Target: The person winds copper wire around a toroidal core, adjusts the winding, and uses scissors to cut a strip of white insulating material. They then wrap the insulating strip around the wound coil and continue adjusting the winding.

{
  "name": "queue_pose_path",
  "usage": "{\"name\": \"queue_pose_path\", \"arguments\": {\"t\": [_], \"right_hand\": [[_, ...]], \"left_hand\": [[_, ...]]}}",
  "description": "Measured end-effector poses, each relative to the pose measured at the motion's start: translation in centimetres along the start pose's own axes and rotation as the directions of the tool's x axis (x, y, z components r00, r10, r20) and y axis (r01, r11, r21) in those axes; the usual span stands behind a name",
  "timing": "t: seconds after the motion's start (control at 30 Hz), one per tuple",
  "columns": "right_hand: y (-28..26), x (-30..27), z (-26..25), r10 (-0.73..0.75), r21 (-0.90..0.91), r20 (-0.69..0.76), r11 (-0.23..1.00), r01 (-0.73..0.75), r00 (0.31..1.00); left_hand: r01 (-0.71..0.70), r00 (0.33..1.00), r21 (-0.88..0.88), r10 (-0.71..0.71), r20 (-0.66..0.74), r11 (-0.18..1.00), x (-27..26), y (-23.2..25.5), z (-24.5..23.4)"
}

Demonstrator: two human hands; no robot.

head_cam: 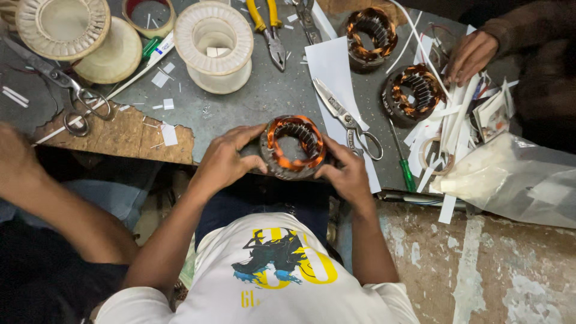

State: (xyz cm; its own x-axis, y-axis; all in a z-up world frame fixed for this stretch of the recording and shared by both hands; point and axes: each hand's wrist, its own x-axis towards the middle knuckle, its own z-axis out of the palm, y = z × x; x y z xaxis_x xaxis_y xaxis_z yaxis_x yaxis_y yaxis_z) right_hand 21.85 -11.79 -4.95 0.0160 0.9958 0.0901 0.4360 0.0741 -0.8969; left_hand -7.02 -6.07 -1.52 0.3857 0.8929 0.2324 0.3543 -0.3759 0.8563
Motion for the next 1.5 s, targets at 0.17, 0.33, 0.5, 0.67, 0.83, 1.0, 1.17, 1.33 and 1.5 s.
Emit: {"name": "queue_pose_path", "arguments": {"t": [0.17, 0.33, 0.5, 0.67, 0.83, 1.0, 1.17, 1.33, 1.5], "right_hand": [[2.4, 0.5, -0.5, 0.147, 0.410, -0.086, 0.906, -0.099, 0.985], [3.8, 1.8, 0.4, 0.370, 0.279, -0.064, 0.898, -0.339, 0.927], [2.6, 1.3, -0.3, 0.298, 0.144, 0.016, 0.944, -0.297, 0.954], [-2.9, -0.2, -2.0, 0.077, 0.067, -0.293, 0.996, -0.060, 0.953], [-6.9, 1.0, -2.3, -0.366, -0.278, 0.327, 0.844, 0.459, 0.871], [-7.1, 2.4, -1.4, -0.309, -0.332, 0.454, 0.811, 0.481, 0.836], [-6.9, 2.4, -0.8, -0.325, -0.267, 0.469, 0.834, 0.483, 0.821], [-5.9, 1.5, 0.3, -0.272, -0.251, 0.370, 0.892, 0.377, 0.889], [-5.6, 1.9, 0.1, -0.215, -0.198, 0.370, 0.932, 0.303, 0.904]], "left_hand": [[0.270, 0.962, 0.040, -0.268, -0.059, 0.962, 0.5, 1.9, 0.5], [0.298, 0.952, 0.096, -0.303, 0.036, 0.950, 1.7, 0.2, 0.6], [0.236, 0.970, 0.099, -0.241, 0.038, 0.967, 0.8, -0.6, -0.3], [-0.147, 0.952, 0.291, 0.215, -0.219, 0.945, -0.6, 1.7, -0.3], [-0.332, 0.936, 0.474, 0.348, 0.057, 0.816, -1.4, 4.2, 4.8], [-0.404, 0.910, 0.333, 0.339, 0.237, 0.852, -0.2, 1.3, 3.7], [-0.544, 0.832, 0.204, 0.493, 0.254, 0.814, 0.9, -0.5, 1.1], [-0.591, 0.803, 0.243, 0.535, 0.261, 0.769, 1.3, -0.6, 1.3], [-0.528, 0.829, 0.154, 0.468, 0.307, 0.835, 2.0, -0.8, 0.9]]}}
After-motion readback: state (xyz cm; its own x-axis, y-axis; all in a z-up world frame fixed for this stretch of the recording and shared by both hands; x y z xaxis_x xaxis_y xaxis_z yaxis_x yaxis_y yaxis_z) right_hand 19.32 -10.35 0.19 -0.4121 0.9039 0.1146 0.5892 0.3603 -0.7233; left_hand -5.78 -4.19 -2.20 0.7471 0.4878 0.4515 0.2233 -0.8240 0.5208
